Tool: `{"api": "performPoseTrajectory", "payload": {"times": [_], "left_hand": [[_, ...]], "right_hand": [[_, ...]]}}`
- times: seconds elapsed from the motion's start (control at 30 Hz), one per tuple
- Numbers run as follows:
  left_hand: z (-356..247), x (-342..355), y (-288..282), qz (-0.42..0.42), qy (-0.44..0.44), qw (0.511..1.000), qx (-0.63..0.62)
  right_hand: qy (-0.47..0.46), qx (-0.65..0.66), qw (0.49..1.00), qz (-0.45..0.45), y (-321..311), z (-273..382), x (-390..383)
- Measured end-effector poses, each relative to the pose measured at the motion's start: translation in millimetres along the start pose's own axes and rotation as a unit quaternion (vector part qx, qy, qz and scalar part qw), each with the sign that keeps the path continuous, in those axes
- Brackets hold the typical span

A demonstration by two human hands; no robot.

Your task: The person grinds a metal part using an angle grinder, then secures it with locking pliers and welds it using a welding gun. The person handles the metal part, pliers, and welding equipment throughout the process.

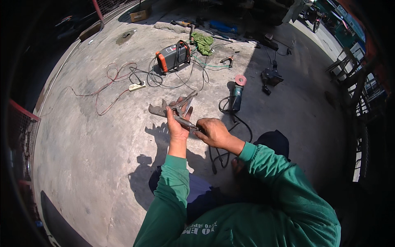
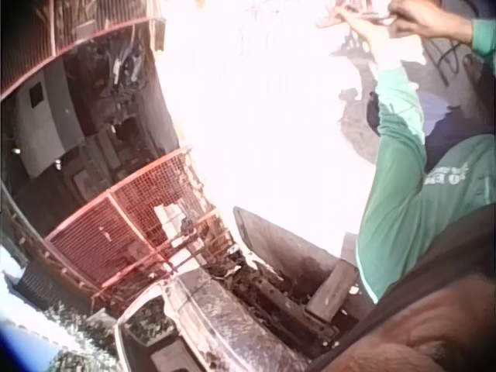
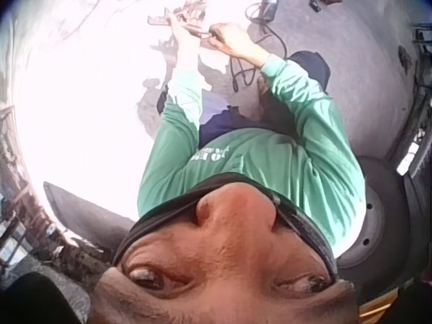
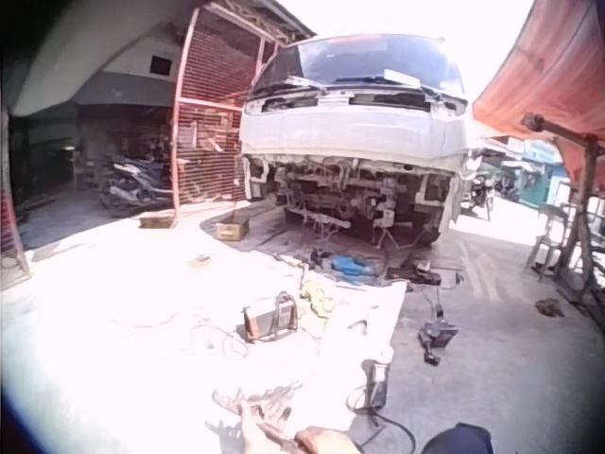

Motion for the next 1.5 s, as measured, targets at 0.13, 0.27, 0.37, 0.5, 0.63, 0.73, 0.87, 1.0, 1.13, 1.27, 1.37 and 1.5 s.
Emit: {"api": "performPoseTrajectory", "payload": {"times": [0.13,0.27,0.37,0.5,0.63,0.73,0.87,1.0,1.13,1.27,1.37,1.5], "left_hand": [[-59,-3,-32,0.032,0.057,0.997,0.049],[-89,-30,-7,0.154,0.029,0.986,0.048],[-111,-48,2,0.109,0.021,0.948,0.3],[-105,-35,3,-0.002,-0.024,0.883,0.468],[-78,46,-19,-0.002,-0.082,0.8,0.594],[-42,114,-35,-0.098,-0.052,0.835,0.539],[25,163,-102,-0.123,-0.044,0.709,0.693],[75,184,-178,-0.036,-0.026,0.522,0.852],[137,198,-183,-0.034,0.017,0.379,0.925],[158,203,-170,-0.132,-0.073,0.435,0.888],[120,205,-196,-0.103,-0.129,0.574,0.802],[76,204,-188,-0.112,-0.208,0.753,0.615]], "right_hand": [[0.108,0.315,0.923,0.194,28,-25,35],[0.203,0.713,0.589,0.322,67,-67,59],[0.173,0.74,0.468,0.45,73,-22,67],[0.125,0.786,0.423,0.433,83,-35,66],[0.172,0.809,0.446,0.343,65,-65,92],[0.188,0.801,0.521,0.226,51,-101,118],[0.261,0.785,0.544,0.14,39,-140,134],[0.349,0.705,0.599,0.15,51,-148,107],[0.394,0.6,0.668,0.197,53,-182,66],[0.444,0.54,0.687,0.199,33,-199,48],[0.448,0.505,0.702,0.228,43,-201,46],[0.454,0.491,0.703,0.243,55,-198,45]]}}
Point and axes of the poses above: each hand's wrist, its own x-axis towards the middle knuckle, its own y-axis out of the palm, z = x × y, the point moved 5 cm from there along x, towards the middle knuckle, and after that the axes turned 7 degrees about x, right-handed, at the moved point
